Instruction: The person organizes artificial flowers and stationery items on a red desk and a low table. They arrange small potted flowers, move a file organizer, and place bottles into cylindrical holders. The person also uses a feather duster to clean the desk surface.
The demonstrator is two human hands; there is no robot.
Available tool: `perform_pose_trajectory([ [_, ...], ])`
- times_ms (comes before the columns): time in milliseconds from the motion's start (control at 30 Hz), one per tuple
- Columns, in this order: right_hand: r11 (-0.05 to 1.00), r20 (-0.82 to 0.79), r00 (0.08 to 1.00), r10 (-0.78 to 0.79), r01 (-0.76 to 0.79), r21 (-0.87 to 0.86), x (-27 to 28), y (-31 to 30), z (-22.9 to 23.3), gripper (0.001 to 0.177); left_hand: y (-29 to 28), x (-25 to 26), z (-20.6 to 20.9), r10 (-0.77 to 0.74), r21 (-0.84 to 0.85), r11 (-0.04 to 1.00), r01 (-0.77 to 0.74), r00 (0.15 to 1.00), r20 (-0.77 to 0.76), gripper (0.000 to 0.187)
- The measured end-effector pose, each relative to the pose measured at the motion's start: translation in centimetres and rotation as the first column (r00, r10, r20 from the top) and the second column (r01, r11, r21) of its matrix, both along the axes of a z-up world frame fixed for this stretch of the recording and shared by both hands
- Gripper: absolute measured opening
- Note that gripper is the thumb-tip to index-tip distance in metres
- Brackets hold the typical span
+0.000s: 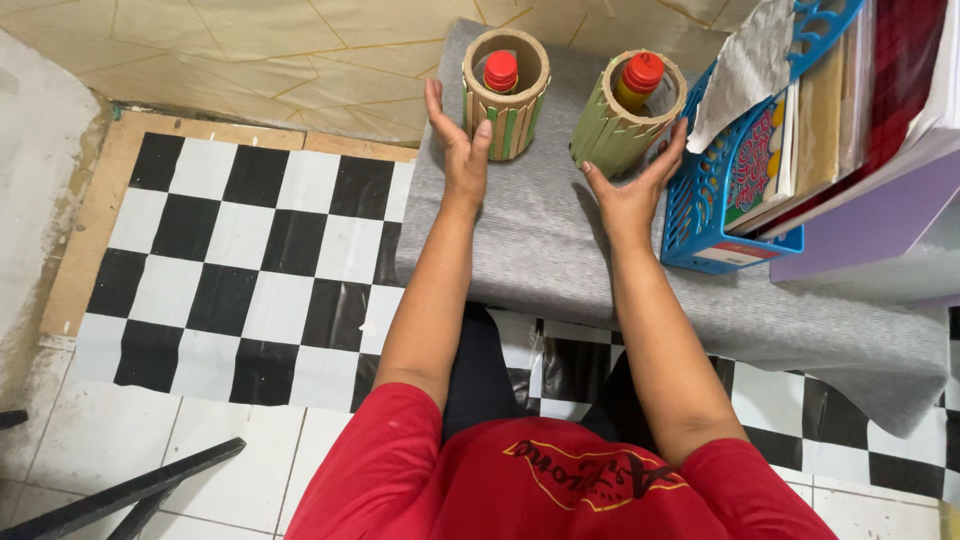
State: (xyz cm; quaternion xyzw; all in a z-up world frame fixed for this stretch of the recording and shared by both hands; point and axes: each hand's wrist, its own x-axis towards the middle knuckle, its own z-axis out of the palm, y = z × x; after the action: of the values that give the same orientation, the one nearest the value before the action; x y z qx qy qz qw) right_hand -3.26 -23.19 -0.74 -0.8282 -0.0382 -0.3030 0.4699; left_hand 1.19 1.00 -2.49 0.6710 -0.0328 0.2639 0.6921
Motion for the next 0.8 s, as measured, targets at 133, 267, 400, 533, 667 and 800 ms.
perform_pose_trajectory([
  [133,0.996,-0.074,0.997,0.022,-0.016,0.083,0.6,-0.6,-1.2,0.131,0.0,-0.3,1.2,0.012,0.144,0.989,-0.016,1.0,0.024,0.13],
  [267,0.992,-0.137,0.987,0.085,-0.071,0.1,-0.4,-1.5,-1.1,0.125,-0.2,-1.0,2.6,0.088,0.223,0.969,-0.11,0.991,0.105,0.121],
  [400,0.969,-0.171,0.973,0.155,-0.183,-0.164,-8.7,-1.4,2.1,0.104,0.5,-6.0,3.6,0.19,0.204,0.944,-0.26,0.932,0.307,0.099],
  [533,0.856,-0.152,0.958,0.242,-0.284,-0.432,-12.6,-0.5,4.4,0.063,-2.5,-12.6,1.7,0.146,0.48,0.839,-0.256,0.956,0.255,0.084],
  [667,0.875,-0.129,0.952,0.278,-0.306,-0.375,-12.6,0.2,4.0,0.041,-3.7,-13.6,-0.2,0.157,0.663,0.728,-0.177,0.983,0.089,0.083],
  [800,0.851,-0.126,0.946,0.297,-0.322,-0.414,-12.7,0.3,3.6,0.034,-3.5,-13.8,-0.6,0.153,0.657,0.739,-0.15,0.987,0.053,0.079],
])
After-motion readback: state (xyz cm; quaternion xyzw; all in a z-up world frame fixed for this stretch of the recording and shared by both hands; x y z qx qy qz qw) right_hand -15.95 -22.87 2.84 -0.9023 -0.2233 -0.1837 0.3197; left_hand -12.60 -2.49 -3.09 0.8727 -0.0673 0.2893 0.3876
